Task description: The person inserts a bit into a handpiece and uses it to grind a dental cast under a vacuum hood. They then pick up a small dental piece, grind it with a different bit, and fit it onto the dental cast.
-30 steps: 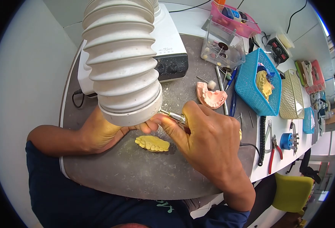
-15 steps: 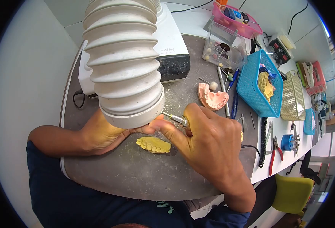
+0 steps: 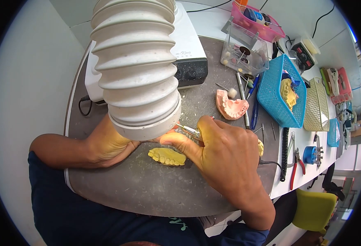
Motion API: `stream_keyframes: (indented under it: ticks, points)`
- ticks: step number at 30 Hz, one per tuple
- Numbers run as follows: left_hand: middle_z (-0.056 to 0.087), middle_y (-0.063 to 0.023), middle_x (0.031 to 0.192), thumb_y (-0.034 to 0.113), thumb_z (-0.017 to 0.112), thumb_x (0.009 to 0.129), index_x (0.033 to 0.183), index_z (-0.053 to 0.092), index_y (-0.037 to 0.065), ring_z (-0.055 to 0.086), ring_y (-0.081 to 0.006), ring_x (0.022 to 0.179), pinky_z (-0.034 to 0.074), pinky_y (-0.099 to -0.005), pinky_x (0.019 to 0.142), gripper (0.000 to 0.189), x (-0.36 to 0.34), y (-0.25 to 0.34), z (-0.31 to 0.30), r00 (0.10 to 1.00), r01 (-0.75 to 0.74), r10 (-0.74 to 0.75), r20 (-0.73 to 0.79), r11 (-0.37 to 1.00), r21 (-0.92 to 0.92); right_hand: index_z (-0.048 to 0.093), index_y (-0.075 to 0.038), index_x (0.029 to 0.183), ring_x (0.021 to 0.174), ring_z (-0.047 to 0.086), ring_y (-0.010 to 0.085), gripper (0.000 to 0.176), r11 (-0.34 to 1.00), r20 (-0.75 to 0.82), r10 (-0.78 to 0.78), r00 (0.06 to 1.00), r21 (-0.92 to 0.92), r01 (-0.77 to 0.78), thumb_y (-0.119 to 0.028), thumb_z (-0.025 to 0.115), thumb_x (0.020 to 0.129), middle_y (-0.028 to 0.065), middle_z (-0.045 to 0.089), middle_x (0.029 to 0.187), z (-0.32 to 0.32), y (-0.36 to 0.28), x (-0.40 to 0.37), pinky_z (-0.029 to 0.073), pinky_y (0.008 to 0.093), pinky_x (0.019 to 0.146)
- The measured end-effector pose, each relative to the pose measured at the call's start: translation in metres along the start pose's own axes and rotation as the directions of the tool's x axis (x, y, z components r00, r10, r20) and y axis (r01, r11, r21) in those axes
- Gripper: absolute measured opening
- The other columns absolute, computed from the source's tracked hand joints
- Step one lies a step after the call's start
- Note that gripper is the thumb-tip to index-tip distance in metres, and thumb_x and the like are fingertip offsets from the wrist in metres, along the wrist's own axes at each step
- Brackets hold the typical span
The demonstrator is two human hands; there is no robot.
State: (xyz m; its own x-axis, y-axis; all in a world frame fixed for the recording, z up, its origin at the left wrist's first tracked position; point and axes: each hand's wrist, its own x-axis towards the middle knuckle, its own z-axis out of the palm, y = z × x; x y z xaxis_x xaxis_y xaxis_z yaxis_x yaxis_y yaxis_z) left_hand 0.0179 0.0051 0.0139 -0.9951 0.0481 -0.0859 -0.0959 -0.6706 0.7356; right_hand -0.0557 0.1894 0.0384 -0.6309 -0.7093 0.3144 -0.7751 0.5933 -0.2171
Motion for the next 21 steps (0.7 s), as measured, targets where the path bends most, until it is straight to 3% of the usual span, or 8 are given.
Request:
stream_keyframes:
  ticks: [10, 12, 16, 19, 21]
  points:
    - [0.066, -0.0061, 0.102, -0.005, 0.067, 0.08, 0.105, 0.06, 0.001, 0.062, -0.0107, 0.093, 0.052, -0.025, 0.083, 0.026, -0.0006, 0.0037, -0.0037, 0.997, 0.059, -0.061, 0.037, 0.997, 0.056, 0.045, -0.006, 0.054, 0.037, 0.046, 0.0248, 0.06, 1.0, -0.003, -0.019, 1.0, 0.022, 0.019, -0.059, 0.066, 0.072, 0.0072, 0.045, 0.046, 0.0009, 0.0007, 0.0001, 0.035, 0.0353, 0.038]
    - [0.066, -0.0065, 0.102, -0.005, 0.067, 0.08, 0.106, 0.06, 0.001, 0.062, -0.0111, 0.095, 0.052, -0.0254, 0.085, 0.027, 0.0005, 0.0038, -0.0027, 0.998, 0.058, -0.063, 0.025, 0.984, 0.167, 0.045, -0.006, 0.054, 0.037, 0.046, 0.0249, 0.06, 0.999, -0.006, -0.022, 1.0, 0.025, 0.022, -0.059, 0.067, 0.072, 0.0073, 0.045, 0.046, 0.0007, 0.0005, 0.0003, 0.035, 0.0353, 0.038]
    - [0.066, -0.0066, 0.104, -0.005, 0.067, 0.08, 0.106, 0.06, 0.001, 0.062, -0.0115, 0.097, 0.052, -0.0263, 0.087, 0.027, 0.0015, 0.0016, -0.0027, 0.995, 0.092, -0.095, 0.025, 0.99, 0.109, 0.046, -0.006, 0.054, 0.037, 0.046, 0.025, 0.06, 0.999, -0.007, -0.032, 0.999, 0.028, 0.032, -0.059, 0.067, 0.071, 0.0072, 0.045, 0.046, 0.0007, 0.0014, 0.0006, 0.035, 0.0354, 0.038]
    - [0.066, -0.0068, 0.106, -0.005, 0.066, 0.08, 0.108, 0.06, 0.001, 0.062, -0.0121, 0.099, 0.052, -0.027, 0.089, 0.029, 0.0011, 0.0004, -0.0022, 0.999, 0.037, -0.037, 0.003, 0.996, 0.077, 0.046, -0.006, 0.054, 0.037, 0.046, 0.0248, 0.059, 0.999, -0.007, -0.032, 0.999, 0.029, 0.032, -0.058, 0.068, 0.071, 0.0071, 0.045, 0.046, -0.0008, 0.0005, 0.0003, 0.035, 0.0355, 0.038]
    - [0.065, -0.0068, 0.107, -0.005, 0.066, 0.08, 0.109, 0.06, 0.001, 0.061, -0.0122, 0.1, 0.052, -0.027, 0.089, 0.03, 0.0008, 0.0011, -0.005, 0.996, 0.049, -0.06, 0.06, 0.985, 0.168, 0.046, -0.006, 0.054, 0.037, 0.046, 0.0248, 0.059, 0.999, -0.006, -0.03, 1.0, 0.04, 0.03, -0.058, 0.068, 0.071, 0.007, 0.044, 0.046, -0.0011, 0.0002, 0.0006, 0.035, 0.0356, 0.038]
